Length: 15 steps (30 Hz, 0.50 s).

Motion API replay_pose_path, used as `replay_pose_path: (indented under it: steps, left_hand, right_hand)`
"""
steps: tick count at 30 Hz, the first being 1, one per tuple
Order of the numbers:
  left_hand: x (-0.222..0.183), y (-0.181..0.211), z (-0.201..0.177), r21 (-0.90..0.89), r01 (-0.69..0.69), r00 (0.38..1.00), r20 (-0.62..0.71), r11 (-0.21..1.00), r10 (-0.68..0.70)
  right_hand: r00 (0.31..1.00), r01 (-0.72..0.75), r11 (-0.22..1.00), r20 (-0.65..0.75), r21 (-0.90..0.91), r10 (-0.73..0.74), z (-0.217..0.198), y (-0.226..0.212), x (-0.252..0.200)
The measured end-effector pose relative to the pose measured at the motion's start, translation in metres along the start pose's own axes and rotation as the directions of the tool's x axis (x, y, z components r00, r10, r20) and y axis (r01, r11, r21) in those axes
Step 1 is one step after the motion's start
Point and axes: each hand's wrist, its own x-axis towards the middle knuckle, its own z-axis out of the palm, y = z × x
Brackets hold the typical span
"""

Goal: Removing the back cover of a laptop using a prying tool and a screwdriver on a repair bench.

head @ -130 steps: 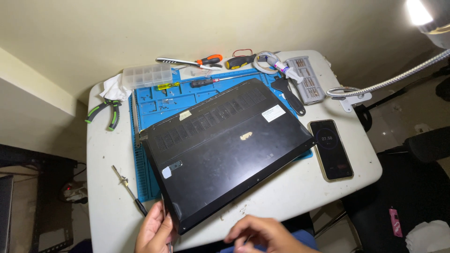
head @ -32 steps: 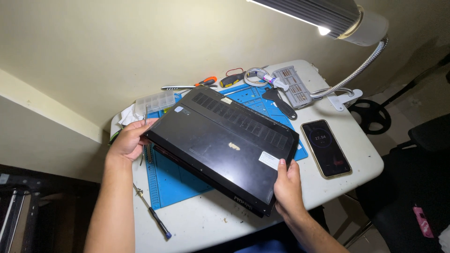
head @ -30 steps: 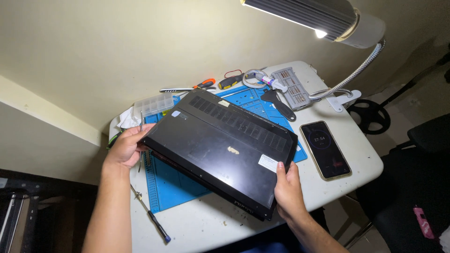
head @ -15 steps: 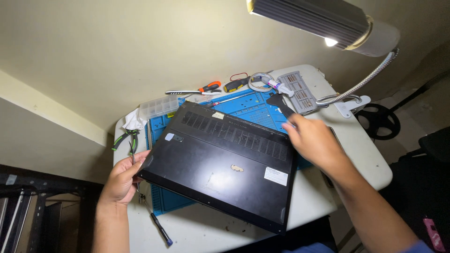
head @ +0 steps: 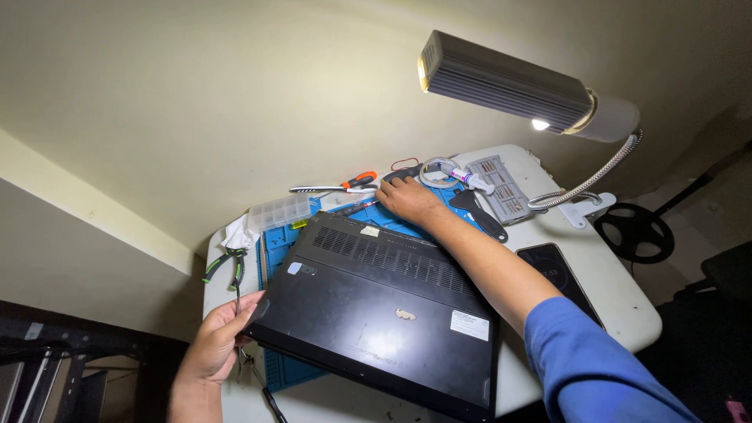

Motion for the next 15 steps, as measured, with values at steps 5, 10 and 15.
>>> replay_pose_path:
  steps: [5,10,15]
  left_hand:
    - [0.004,-0.001,0.001,0.003,-0.013,1.000,0.005,1.000,0.013]
    - [0.008,-0.004,0.001,-0.064,0.034,0.999,0.027,0.997,-0.033]
    - [0.009,-0.005,-0.002,-0.003,0.065,0.997,0.039,0.998,-0.064]
  right_hand:
    - [0.998,-0.025,0.991,0.052,0.131,0.018,-0.018,0.013,0.008]
    - [0.986,-0.071,0.981,0.160,0.182,0.042,-0.035,0.039,0.029]
    - [0.963,-0.176,0.939,0.248,0.297,0.102,-0.029,0.048,0.050]
